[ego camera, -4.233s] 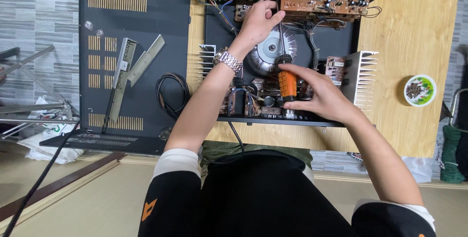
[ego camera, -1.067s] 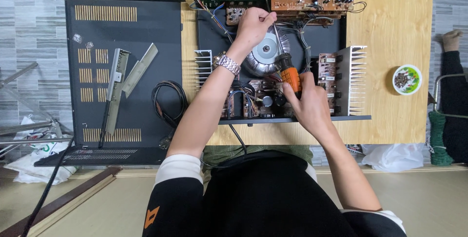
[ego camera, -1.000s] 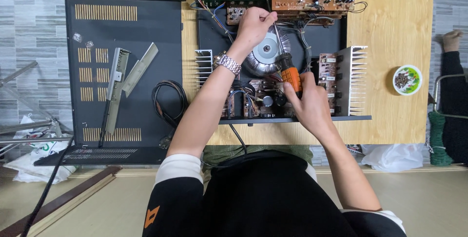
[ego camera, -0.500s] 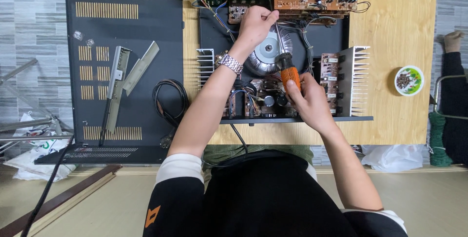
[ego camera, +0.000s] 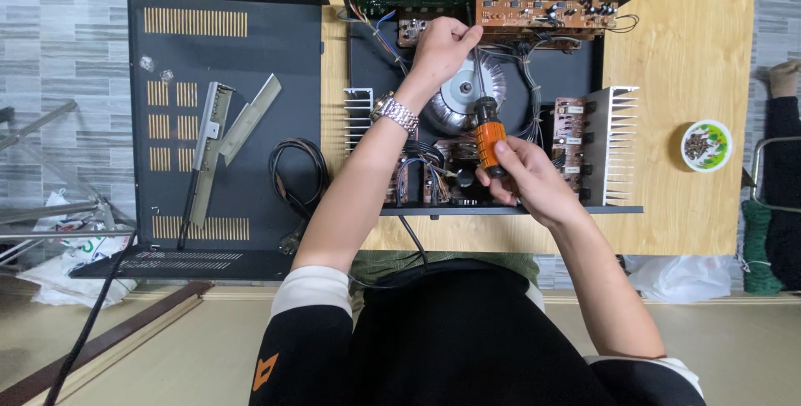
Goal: Repairing an electronic amplifier by adjusting internal components with a screwdriver and manipulating wires
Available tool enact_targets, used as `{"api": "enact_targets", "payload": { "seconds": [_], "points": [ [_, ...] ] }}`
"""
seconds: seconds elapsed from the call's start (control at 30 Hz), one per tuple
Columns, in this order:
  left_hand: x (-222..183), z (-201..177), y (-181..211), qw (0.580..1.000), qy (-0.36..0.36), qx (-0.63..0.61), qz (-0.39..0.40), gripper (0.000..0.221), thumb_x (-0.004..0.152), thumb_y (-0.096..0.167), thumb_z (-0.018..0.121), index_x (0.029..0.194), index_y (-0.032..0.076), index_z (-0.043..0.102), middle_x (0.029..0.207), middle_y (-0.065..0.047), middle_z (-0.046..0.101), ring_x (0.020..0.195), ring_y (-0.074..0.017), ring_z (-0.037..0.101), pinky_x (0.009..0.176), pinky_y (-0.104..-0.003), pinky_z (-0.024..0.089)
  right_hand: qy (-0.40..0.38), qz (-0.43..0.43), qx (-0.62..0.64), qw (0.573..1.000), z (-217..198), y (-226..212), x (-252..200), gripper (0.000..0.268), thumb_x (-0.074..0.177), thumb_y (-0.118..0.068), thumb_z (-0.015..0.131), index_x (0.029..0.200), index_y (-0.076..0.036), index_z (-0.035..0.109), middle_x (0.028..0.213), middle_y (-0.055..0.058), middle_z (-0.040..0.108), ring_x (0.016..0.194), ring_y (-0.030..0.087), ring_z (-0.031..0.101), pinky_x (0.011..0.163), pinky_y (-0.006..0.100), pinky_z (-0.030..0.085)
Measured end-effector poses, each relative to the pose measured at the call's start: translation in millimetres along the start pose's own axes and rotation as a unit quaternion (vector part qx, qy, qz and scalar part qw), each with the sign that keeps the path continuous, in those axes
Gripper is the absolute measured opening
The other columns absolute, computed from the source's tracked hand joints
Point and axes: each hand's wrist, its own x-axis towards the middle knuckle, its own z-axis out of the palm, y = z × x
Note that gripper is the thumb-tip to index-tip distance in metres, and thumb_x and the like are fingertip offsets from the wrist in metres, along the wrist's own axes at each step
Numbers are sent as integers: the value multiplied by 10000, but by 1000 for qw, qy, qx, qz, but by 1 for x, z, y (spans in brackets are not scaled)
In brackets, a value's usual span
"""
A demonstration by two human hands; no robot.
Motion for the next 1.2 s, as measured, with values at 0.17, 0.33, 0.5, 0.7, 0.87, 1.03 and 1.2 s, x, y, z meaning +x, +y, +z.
{"api": "enact_targets", "payload": {
  "seconds": [0.17,0.33,0.5,0.7,0.87,1.03,1.2],
  "points": [
    [-8,-12,16,999,-46,-3,-20,592,984,291,635,506,214,295,442,97,259,431,-72,263,784,-275,503,-17,7,2,1000,-7,1,-7,326,1040,-354,458,1038,-28,461,716,153,604,411,143,507,368,229,365],
    [-14,-37,48,994,-76,-26,-78,256,983,331,552,804,148,544,860,1,498,830,-152,471,1085,-410,464,-50,-33,-36,998,-7,-14,-31,301,1030,-347,483,957,-55,476,690,112,607,421,123,502,393,224,374],
    [-37,-68,83,995,-63,-56,-58,332,998,318,476,975,97,722,939,-23,694,907,-136,630,848,-280,514,-42,-81,-120,989,-28,-16,-62,178,1021,-203,527,914,-64,499,680,94,640,472,113,561,438,215,421],
    [-107,-93,144,981,-97,-161,-46,143,1021,128,568,1109,27,618,835,-23,623,676,-91,636,591,-172,572,175,-172,-79,966,-82,-1,-93,227,983,-197,535,1092,-7,597,618,106,561,456,147,493,447,244,400],
    [-161,-79,130,941,-102,-308,93,276,923,43,700,1149,-70,592,1055,-173,671,960,-190,720,894,-286,618,274,-271,-137,912,-117,16,-105,364,1065,-271,563,1245,41,606,637,118,508,539,183,493,502,261,394],
    [-202,-90,105,966,-47,-245,70,241,907,-15,705,1117,-74,604,1021,-159,638,942,-202,722,884,-303,626,215,-262,-238,910,-114,9,-109,467,826,-19,824,1248,23,629,1053,159,666,921,231,633,815,342,538],
    [-246,-104,82,977,3,-213,33,224,891,-52,712,1085,-78,605,969,-129,630,928,-186,721,897,-305,626,187,-288,-355,869,-87,1,-103,472,792,-7,859,1224,-5,669,1051,152,703,936,306,678,823,384,534]
  ]
}}
